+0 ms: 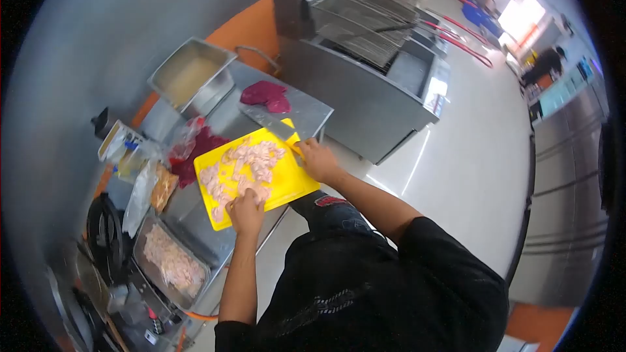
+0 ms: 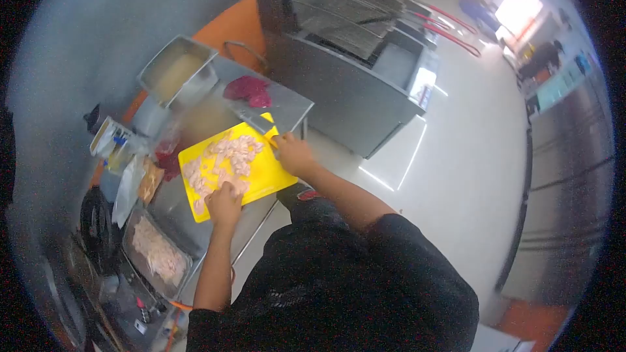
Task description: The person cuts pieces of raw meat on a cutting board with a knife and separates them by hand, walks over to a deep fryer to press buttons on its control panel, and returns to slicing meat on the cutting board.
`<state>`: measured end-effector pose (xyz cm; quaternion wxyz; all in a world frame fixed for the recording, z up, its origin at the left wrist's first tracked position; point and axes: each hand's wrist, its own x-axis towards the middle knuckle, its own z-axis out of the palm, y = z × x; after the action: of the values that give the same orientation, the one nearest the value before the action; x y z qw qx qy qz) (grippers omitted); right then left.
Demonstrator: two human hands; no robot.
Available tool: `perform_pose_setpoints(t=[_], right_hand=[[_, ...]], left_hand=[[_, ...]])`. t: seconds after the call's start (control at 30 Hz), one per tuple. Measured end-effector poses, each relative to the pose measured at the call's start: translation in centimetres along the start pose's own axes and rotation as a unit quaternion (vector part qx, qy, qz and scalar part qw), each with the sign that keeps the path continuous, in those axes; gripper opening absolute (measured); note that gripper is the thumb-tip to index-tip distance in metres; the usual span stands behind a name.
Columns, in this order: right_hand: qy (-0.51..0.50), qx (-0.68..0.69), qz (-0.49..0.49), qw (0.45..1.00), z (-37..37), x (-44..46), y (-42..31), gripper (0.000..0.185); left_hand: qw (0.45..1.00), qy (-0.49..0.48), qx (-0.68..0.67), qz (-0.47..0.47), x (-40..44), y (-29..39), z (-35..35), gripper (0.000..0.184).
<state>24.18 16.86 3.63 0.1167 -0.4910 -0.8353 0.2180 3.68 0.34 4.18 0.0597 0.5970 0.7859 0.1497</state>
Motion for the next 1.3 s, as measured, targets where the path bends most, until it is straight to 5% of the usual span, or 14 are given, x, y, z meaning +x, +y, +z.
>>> perform_pose_setpoints(t=[0.37, 0.57, 0.77, 0.83, 0.9, 0.97, 1.03, 1.2, 1.3], right_hand=[[0.024, -0.014, -0.015, 0.999, 0.2, 0.8, -0.2, 0.038], [0.034, -0.034, -0.024, 0.999, 1.9, 2.4, 0.2, 0.040], [-0.029, -0.025, -0.008, 0.999, 0.1, 2.8, -1.0, 0.046], [-0.019, -0.024, -0.005, 1.000, 0.4, 3.1, -1.2, 0.050], [0.048, 0.001, 0.036, 0.998, 0.6, 3.1, -1.4, 0.051], [0.032, 0.006, 0.076, 0.997, 0.6, 3.0, -1.4, 0.052], [0.016, 0.012, 0.111, 0.994, 0.4, 2.9, -1.6, 0.054], [0.032, 0.068, 0.092, 0.993, 0.7, 1.8, -0.4, 0.040], [0.023, 0.114, 0.000, 0.993, 0.1, -0.9, 0.5, 0.037]], left_hand=[[0.992, -0.070, 0.100, 0.038, 0.8, 1.1, -1.2, 0.023], [0.994, 0.078, 0.081, 0.014, 1.7, 1.8, -3.0, 0.014], [0.982, 0.068, -0.177, -0.024, 3.4, 0.9, -4.6, 0.018], [0.907, 0.073, -0.412, -0.046, 4.0, 1.5, -5.1, 0.020], [0.874, 0.068, -0.477, -0.052, 4.4, 1.2, -4.6, 0.019], [0.781, 0.122, -0.603, -0.111, 4.6, 2.4, -5.0, 0.020], [0.772, 0.114, -0.607, -0.153, 4.2, 2.8, -5.1, 0.024], [0.635, 0.048, -0.711, -0.298, 2.2, -3.2, 3.1, 0.036], [0.709, 0.064, -0.636, -0.297, 0.4, -5.0, 5.4, 0.028]])
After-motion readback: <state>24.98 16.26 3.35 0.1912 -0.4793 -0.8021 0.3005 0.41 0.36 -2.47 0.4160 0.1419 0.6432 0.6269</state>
